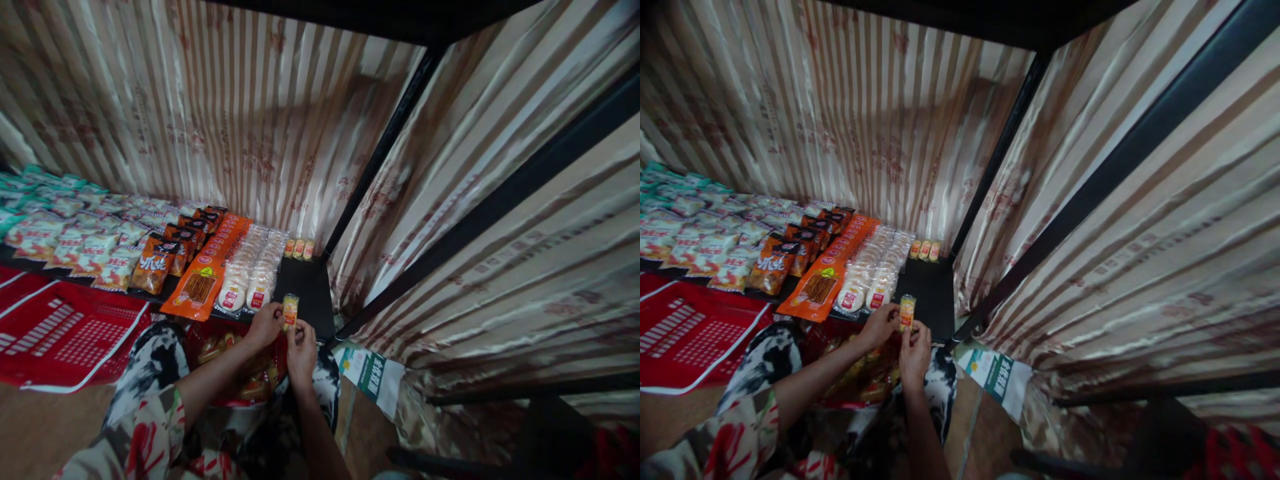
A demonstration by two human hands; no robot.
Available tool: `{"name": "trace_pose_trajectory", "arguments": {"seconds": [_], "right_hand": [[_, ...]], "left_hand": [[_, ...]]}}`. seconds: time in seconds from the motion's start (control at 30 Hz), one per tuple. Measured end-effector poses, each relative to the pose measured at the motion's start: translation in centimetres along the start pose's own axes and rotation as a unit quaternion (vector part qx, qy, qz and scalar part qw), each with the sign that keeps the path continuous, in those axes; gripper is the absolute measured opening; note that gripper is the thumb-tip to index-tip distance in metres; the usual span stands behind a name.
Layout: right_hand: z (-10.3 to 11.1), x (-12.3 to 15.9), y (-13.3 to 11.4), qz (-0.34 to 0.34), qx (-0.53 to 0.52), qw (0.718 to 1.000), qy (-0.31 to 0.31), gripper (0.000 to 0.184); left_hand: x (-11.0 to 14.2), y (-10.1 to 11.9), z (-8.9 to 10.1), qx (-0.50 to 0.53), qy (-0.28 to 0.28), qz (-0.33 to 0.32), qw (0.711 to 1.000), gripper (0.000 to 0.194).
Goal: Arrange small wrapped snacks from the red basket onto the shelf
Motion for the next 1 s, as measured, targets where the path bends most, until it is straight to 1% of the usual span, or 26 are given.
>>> {"name": "trace_pose_trajectory", "arguments": {"seconds": [0.17, 0.37, 0.5, 0.7, 0.87, 1.0], "right_hand": [[-0.4, -1.1, 0.5, -0.026, -0.063, 0.998, -0.010, 0.026], [-0.9, -2.4, 1.3, -0.025, -0.132, 0.991, 0.002, 0.026], [-0.9, -3.4, 1.9, -0.025, -0.130, 0.991, 0.019, 0.026], [-1.1, -4.9, 3.2, -0.035, -0.124, 0.991, 0.031, 0.030], [-1.7, -6.1, 4.9, -0.037, -0.118, 0.992, 0.039, 0.032], [-2.2, -7.3, 6.3, -0.047, -0.119, 0.991, 0.049, 0.035]], "left_hand": [[-1.2, 1.1, -0.4, -0.034, 0.007, -0.005, 0.999, 0.021], [-2.8, 1.8, -1.2, -0.080, 0.008, 0.004, 0.997, 0.026], [-4.1, 2.3, -2.0, -0.098, 0.005, -0.002, 0.995, 0.027], [-5.8, 2.6, -3.5, -0.092, -0.016, 0.017, 0.996, 0.029], [-7.2, 3.2, -4.9, -0.076, -0.026, 0.017, 0.997, 0.032], [-8.4, 3.5, -6.0, -0.062, -0.033, 0.033, 0.997, 0.034]]}}
Point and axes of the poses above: each hand's wrist, its own x-axis away from the middle knuckle, its own z-axis out of the back of the hand, y = z × x, the point moved 9 cm from there along -x, towards the middle knuckle, and after that the axes turned 5 degrees about z, right-handed, at the moved point
